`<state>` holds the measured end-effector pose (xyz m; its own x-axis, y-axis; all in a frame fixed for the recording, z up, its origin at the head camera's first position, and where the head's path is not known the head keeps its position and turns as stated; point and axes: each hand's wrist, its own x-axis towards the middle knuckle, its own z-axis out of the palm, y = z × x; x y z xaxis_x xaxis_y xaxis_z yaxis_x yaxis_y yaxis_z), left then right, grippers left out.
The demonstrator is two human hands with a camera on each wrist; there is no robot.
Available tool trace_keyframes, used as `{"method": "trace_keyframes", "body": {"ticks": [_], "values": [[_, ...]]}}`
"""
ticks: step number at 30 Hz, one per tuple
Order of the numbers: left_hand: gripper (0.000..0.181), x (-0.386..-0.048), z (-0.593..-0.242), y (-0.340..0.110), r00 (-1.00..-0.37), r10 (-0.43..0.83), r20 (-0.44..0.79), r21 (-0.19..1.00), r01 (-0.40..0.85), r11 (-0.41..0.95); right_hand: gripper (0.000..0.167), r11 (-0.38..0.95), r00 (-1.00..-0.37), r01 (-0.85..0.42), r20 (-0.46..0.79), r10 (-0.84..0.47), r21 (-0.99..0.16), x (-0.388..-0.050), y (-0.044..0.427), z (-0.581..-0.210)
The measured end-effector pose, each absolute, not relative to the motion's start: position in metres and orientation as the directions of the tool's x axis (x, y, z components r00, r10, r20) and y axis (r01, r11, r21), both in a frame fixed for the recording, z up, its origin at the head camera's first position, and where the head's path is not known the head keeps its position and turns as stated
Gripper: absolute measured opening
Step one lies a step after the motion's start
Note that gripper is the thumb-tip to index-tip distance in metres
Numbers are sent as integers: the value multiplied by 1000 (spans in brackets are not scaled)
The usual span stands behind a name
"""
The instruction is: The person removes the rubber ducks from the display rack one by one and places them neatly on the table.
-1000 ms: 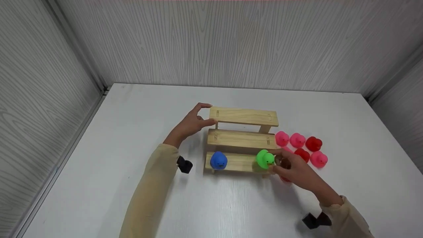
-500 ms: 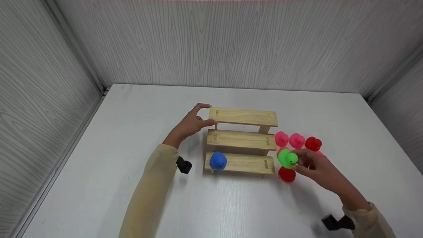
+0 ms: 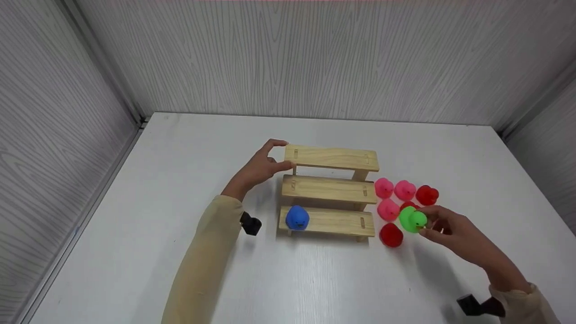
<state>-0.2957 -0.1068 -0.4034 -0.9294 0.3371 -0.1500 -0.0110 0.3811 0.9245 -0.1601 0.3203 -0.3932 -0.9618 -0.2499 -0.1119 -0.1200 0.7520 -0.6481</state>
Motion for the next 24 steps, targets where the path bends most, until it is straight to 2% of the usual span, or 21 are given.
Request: {"method": "trace_keyframes", "body": {"ticks": [10, 16, 24], "values": [[67, -294, -399, -105, -932, 328, -154, 915, -10, 402, 42, 763, -944, -112, -172, -282, -636, -160, 343, -401], [66, -295, -402, -105, -932, 329, -150, 927, -17, 375, 43, 778, -922, -122, -219, -318, -616, -161, 347, -407], [64, -294, -401, -106, -934, 326, -148, 915, -4, 404, 41, 768, -907, -124, -242, -345, -628, -164, 349, -416]]}}
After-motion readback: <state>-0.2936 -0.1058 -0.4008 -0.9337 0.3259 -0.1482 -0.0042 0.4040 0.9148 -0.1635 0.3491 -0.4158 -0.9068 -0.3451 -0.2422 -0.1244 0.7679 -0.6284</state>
